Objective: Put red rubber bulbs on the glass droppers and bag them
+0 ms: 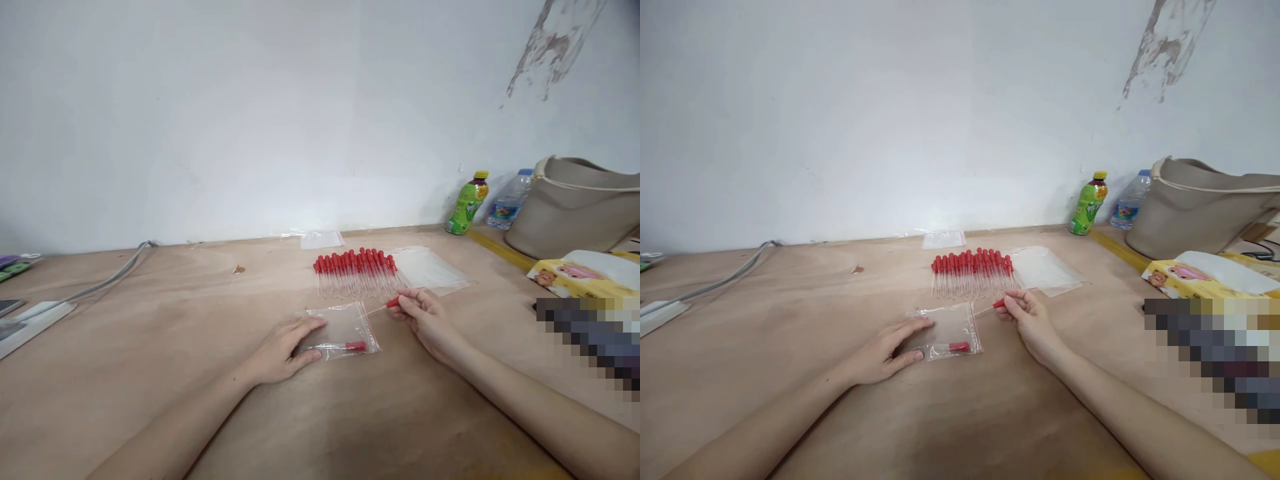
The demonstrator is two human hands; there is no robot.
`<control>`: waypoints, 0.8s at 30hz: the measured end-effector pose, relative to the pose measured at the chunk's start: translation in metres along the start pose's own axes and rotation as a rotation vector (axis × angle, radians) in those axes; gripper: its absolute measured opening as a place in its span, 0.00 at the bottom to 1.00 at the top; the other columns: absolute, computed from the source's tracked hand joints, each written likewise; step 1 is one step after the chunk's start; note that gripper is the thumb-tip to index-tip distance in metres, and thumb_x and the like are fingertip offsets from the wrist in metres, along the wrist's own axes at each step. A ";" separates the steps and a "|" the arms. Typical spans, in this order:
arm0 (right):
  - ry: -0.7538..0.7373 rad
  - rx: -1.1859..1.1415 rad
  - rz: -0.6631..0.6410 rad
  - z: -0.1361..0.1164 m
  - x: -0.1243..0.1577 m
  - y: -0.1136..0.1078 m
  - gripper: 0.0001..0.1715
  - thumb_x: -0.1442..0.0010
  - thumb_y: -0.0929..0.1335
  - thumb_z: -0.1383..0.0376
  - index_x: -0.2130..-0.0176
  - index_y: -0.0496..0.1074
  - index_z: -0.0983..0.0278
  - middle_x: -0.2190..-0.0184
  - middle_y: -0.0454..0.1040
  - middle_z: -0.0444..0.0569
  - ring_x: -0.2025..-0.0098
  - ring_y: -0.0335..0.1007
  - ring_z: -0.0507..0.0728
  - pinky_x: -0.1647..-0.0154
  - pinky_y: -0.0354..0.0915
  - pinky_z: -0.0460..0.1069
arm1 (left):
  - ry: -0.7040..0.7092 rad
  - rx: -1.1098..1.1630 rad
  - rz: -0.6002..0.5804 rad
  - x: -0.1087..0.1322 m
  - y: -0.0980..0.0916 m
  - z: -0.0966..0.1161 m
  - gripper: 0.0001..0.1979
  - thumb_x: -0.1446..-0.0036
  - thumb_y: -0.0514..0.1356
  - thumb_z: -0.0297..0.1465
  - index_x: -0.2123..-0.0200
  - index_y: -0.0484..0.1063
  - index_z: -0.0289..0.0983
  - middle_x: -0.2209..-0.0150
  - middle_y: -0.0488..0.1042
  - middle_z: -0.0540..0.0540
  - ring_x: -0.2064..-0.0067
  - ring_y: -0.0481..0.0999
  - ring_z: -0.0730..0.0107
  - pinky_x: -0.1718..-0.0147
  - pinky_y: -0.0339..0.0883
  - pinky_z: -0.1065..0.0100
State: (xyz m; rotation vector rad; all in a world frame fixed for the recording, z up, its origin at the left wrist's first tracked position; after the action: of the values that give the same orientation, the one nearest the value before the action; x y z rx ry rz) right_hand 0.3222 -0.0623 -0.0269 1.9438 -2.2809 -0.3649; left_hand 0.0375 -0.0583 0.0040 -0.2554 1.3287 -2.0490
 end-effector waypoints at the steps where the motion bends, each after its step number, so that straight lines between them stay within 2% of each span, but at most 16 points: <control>1: 0.031 0.032 -0.082 0.000 0.002 0.003 0.19 0.57 0.71 0.56 0.66 0.65 0.62 0.72 0.72 0.45 0.70 0.69 0.51 0.66 0.65 0.48 | 0.003 0.004 0.003 0.000 0.000 0.000 0.23 0.43 0.52 0.37 0.45 0.54 0.42 0.46 0.62 0.44 0.46 0.61 0.61 0.48 0.55 0.57; 3: 0.077 0.136 -0.237 0.001 0.006 0.008 0.18 0.57 0.71 0.56 0.67 0.66 0.63 0.71 0.73 0.46 0.69 0.69 0.52 0.64 0.65 0.49 | 0.008 0.010 0.008 0.000 0.000 -0.001 0.23 0.44 0.52 0.37 0.45 0.54 0.42 0.46 0.61 0.44 0.46 0.61 0.60 0.48 0.55 0.56; 5: 0.052 0.286 -0.341 0.002 0.008 0.009 0.16 0.55 0.70 0.57 0.68 0.68 0.64 0.72 0.72 0.45 0.70 0.68 0.52 0.66 0.65 0.48 | 0.013 0.009 0.009 -0.001 0.000 -0.001 0.23 0.44 0.52 0.37 0.44 0.54 0.42 0.46 0.61 0.44 0.46 0.61 0.60 0.48 0.55 0.56; 9: -0.107 0.552 -0.415 0.004 0.008 0.013 0.11 0.50 0.66 0.59 0.68 0.70 0.64 0.73 0.71 0.45 0.71 0.66 0.51 0.70 0.62 0.47 | 0.032 0.011 0.006 -0.003 0.000 0.000 0.23 0.44 0.52 0.36 0.45 0.54 0.41 0.47 0.63 0.44 0.46 0.61 0.62 0.49 0.56 0.58; 13: -0.178 0.638 -0.425 0.002 0.004 0.021 0.08 0.49 0.65 0.62 0.68 0.70 0.63 0.73 0.71 0.45 0.71 0.64 0.52 0.71 0.60 0.47 | 0.042 0.013 0.004 -0.005 0.000 0.000 0.23 0.44 0.52 0.37 0.45 0.56 0.41 0.48 0.64 0.44 0.47 0.62 0.62 0.49 0.57 0.58; 17: -0.110 0.583 -0.459 0.001 -0.004 0.029 0.08 0.53 0.67 0.63 0.70 0.70 0.64 0.75 0.70 0.44 0.73 0.64 0.51 0.72 0.61 0.47 | 0.053 0.010 0.004 -0.007 0.001 0.000 0.22 0.44 0.52 0.37 0.46 0.57 0.41 0.48 0.65 0.44 0.47 0.62 0.62 0.49 0.56 0.58; 19: -0.069 0.519 -0.459 0.003 -0.006 0.032 0.11 0.55 0.68 0.63 0.68 0.69 0.65 0.75 0.71 0.44 0.73 0.65 0.50 0.72 0.62 0.47 | 0.059 0.010 0.005 -0.006 0.002 -0.001 0.22 0.44 0.52 0.37 0.46 0.57 0.40 0.48 0.65 0.44 0.46 0.62 0.63 0.48 0.56 0.59; 24: -0.094 0.469 -0.274 0.010 -0.003 0.037 0.15 0.56 0.69 0.62 0.65 0.66 0.64 0.75 0.71 0.44 0.74 0.66 0.50 0.72 0.62 0.47 | 0.065 0.010 -0.005 -0.006 0.002 -0.001 0.21 0.44 0.53 0.36 0.47 0.58 0.41 0.48 0.64 0.45 0.46 0.61 0.64 0.48 0.56 0.60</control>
State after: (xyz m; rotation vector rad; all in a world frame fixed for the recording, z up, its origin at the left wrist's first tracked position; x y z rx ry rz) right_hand 0.2848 -0.0527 -0.0270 2.5225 -2.3153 0.0714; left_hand 0.0423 -0.0540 0.0032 -0.1896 1.3583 -2.0836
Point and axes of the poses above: each hand's wrist, its own x-axis away from the middle knuckle, its own y-axis out of the palm, z = x × y, the point moved 1 cm from there along -x, towards the middle knuckle
